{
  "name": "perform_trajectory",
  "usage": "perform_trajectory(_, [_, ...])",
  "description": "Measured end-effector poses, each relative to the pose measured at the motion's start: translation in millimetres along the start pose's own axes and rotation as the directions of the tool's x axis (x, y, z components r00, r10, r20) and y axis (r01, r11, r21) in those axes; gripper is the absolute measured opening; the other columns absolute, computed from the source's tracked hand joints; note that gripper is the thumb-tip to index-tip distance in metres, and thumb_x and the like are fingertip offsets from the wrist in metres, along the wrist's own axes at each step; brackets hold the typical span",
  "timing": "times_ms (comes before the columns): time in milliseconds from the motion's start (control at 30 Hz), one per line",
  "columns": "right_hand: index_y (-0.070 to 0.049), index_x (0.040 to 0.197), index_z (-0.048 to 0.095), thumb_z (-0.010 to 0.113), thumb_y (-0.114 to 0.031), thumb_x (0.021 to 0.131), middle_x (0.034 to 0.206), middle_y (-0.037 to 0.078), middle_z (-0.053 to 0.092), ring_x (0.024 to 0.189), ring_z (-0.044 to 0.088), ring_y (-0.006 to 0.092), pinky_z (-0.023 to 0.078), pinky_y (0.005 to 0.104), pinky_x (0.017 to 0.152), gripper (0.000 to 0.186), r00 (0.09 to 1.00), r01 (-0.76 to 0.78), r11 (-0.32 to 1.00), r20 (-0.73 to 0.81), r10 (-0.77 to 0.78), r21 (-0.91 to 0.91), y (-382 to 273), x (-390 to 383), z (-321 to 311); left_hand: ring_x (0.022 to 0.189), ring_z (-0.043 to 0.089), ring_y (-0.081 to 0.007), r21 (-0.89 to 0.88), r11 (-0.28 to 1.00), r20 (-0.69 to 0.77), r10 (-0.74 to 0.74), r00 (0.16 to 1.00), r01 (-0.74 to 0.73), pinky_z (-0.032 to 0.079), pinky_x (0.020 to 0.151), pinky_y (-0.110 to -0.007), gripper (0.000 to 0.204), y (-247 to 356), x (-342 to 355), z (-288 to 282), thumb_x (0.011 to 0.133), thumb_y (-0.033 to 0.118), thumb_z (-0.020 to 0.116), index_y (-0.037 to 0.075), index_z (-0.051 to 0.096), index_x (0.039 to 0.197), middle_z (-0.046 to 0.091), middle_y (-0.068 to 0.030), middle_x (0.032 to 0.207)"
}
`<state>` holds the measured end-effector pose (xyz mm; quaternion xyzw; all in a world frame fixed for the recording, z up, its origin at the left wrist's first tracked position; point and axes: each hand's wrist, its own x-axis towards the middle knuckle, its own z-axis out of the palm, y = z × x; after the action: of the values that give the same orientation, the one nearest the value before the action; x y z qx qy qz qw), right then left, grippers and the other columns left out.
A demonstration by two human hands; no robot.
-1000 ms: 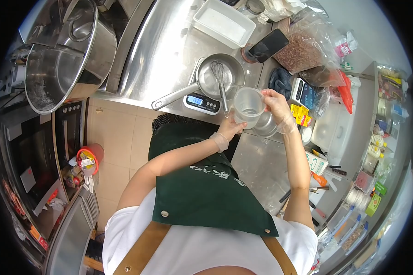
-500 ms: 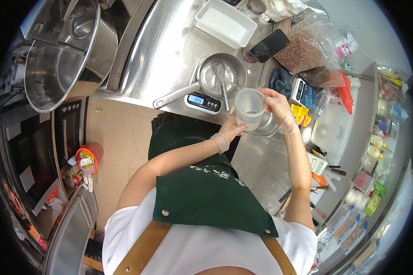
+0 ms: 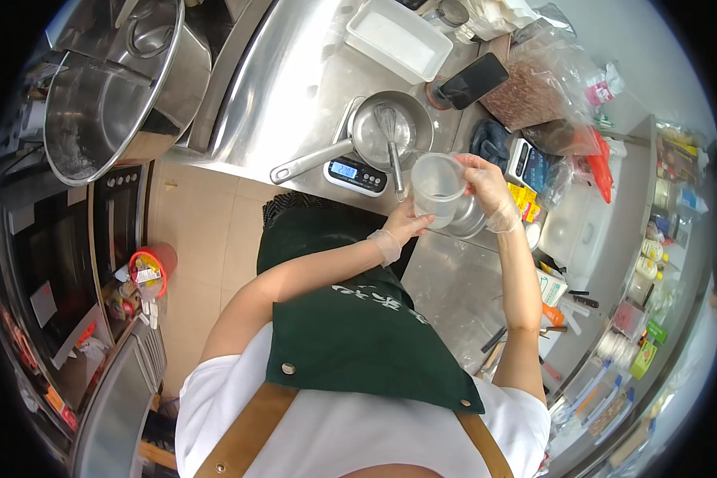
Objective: The recorder prepares a mixture by weighing a plastic cup, rinsing it, adding water and powder from a packet, and stirring it in a small pot.
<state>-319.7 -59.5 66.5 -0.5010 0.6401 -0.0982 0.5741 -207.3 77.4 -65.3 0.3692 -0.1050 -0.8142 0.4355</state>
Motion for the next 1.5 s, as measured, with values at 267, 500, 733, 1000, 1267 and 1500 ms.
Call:
perform_trajectory(267, [0.000,0.109,0.060,0.050,-0.010,0.078,0.087,-0.002,0.060,0.066,0.049,0.0029,0.040,0.0167,0.059,0.034,1.000,-0.028,0.999,0.008,0.028,-0.019,-2.8,2.1,0.5,0.091,0.053,-0.0104,-0.014,1.000,-0.008,-0.016,1.000,0.016,0.045,0.073,-0.027,0.072,2.6,-0.3,1.1,0.078,0.026,0.072,0.010,0.031,0.136,0.058,-0.0035,0.106])
perform_trajectory(500, [0.000,0.108,0.061,0.051,-0.009,0.078,0.086,-0.002,0.060,0.063,0.048,0.0028,0.038,0.0164,0.058,0.032,1.000,-0.026,1.000,0.003,0.026,-0.004,-2.9,3.5,0.6,0.090,0.054,-0.0099,-0.033,0.999,-0.013,-0.039,0.999,0.039,0.046,0.072,-0.026,0.070,4.3,-0.4,2.1,0.078,0.027,0.072,0.010,0.033,0.134,0.059,-0.0028,0.104])
perform_trajectory(733, [0.000,0.107,0.061,0.051,-0.009,0.079,0.086,-0.001,0.061,0.066,0.050,0.0042,0.039,0.0169,0.058,0.031,1.000,-0.011,0.999,-0.003,0.010,-0.036,-2.4,4.3,-0.7,0.101,0.052,-0.0121,-0.025,0.995,0.027,-0.101,0.995,0.101,0.046,0.082,-0.028,0.065,3.3,1.2,0.5,0.082,0.028,0.069,0.010,0.034,0.134,0.055,-0.0039,0.113])
perform_trajectory(1000, [0.001,0.106,0.061,0.051,-0.011,0.080,0.088,0.000,0.061,0.067,0.051,0.0056,0.042,0.0183,0.059,0.030,1.000,-0.004,0.997,-0.008,0.003,-0.082,-1.7,5.7,-2.9,0.095,0.054,-0.0119,-0.094,0.989,0.015,-0.116,0.993,0.117,0.047,0.074,-0.026,0.067,1.7,1.5,2.5,0.079,0.027,0.072,0.007,0.035,0.131,0.057,-0.0047,0.108])
perform_trajectory(1267, [0.003,0.103,0.062,0.053,-0.009,0.080,0.083,0.003,0.062,0.063,0.053,0.0066,0.045,0.0200,0.058,0.028,0.999,0.016,0.997,-0.032,-0.018,-0.071,-6.6,3.3,0.2,0.097,0.053,-0.0117,-0.104,0.989,0.032,-0.106,0.994,0.108,0.047,0.073,-0.025,0.066,0.6,1.3,1.5,0.079,0.026,0.071,0.006,0.035,0.131,0.056,-0.0055,0.111])
perform_trajectory(1500, [0.003,0.103,0.062,0.053,-0.009,0.080,0.082,0.003,0.062,0.060,0.053,0.0071,0.045,0.0199,0.057,0.028,0.999,0.016,0.995,-0.029,-0.019,-0.096,-5.1,4.8,-0.6,0.095,0.055,-0.0127,-0.109,0.988,0.031,-0.102,0.994,0.105,0.048,0.070,-0.025,0.068,1.6,0.6,1.8,0.079,0.028,0.071,0.004,0.033,0.131,0.056,-0.0064,0.111])
